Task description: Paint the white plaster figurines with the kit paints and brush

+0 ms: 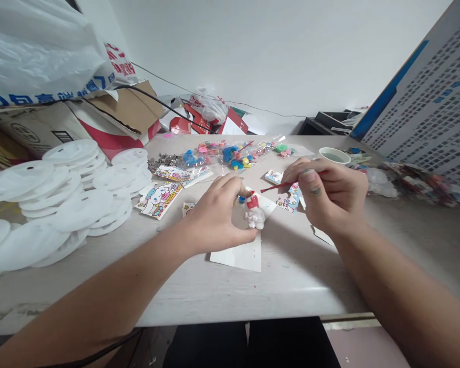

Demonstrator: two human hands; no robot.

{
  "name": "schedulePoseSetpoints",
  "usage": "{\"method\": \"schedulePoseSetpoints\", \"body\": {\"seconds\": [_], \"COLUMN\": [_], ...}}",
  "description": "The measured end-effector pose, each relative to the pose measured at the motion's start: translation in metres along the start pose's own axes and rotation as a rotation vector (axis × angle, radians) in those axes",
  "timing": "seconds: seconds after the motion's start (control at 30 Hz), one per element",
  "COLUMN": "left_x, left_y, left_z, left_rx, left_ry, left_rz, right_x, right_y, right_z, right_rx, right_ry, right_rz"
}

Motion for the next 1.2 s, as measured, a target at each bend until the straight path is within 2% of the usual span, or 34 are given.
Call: {"method": "schedulePoseSetpoints", "body": {"seconds": [0.17,0.23,0.33,0.47,0.57,0.67,0.77,0.87,0.97,1.07,1.2], "left_x": [-0.008,-0.009,-0.002,0.01,0.014,0.013,0.008,-0.003,-0.013,-0.018,-0.021], "left_y": [-0.003,-0.004,-0.004,-0.001,0.0,-0.001,-0.001,0.0,0.003,0.001,-0.003], "left_z": [-0.014,-0.017,-0.015,-0.007,-0.005,-0.008,-0.012,-0.011,-0.005,-0.006,-0.005], "left_rx": [0.117,0.128,0.072,-0.065,-0.136,-0.144,-0.1,-0.037,0.044,0.17,0.183], "left_ry": [0.063,0.128,0.205,0.25,0.258,0.315,0.399,0.59,0.801,0.903,0.958], "left_rz": [-0.046,-0.03,0.08,0.189,0.211,0.202,0.142,-0.046,-0.21,-0.228,-0.193], "right_x": [0.006,0.002,-0.012,-0.033,-0.043,-0.044,-0.039,-0.034,-0.032,-0.034,-0.035], "right_y": [0.003,0.006,0.011,0.02,0.024,0.024,0.022,0.019,0.017,0.018,0.015], "right_z": [0.018,0.026,0.03,0.022,0.018,0.022,0.026,0.024,0.018,0.013,0.009], "right_rx": [-0.144,-0.222,-0.303,-0.38,-0.409,-0.418,-0.376,-0.267,-0.137,-0.063,0.005], "right_ry": [-0.007,-0.006,-0.001,-0.184,-0.334,-0.42,-0.411,-0.289,-0.125,0.038,0.196], "right_rz": [0.113,0.046,-0.161,-0.363,-0.396,-0.315,-0.234,-0.211,-0.252,-0.303,-0.33]}}
Point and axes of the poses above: each hand's wrist, its own y-axis away from the middle knuckle, its own x-axis out of the back of the hand, z = x × y, the point moved 8 cm from there along -y, towards the middle knuckle, and after that the axes turned 10 degrees about x, right-handed, at the moved point
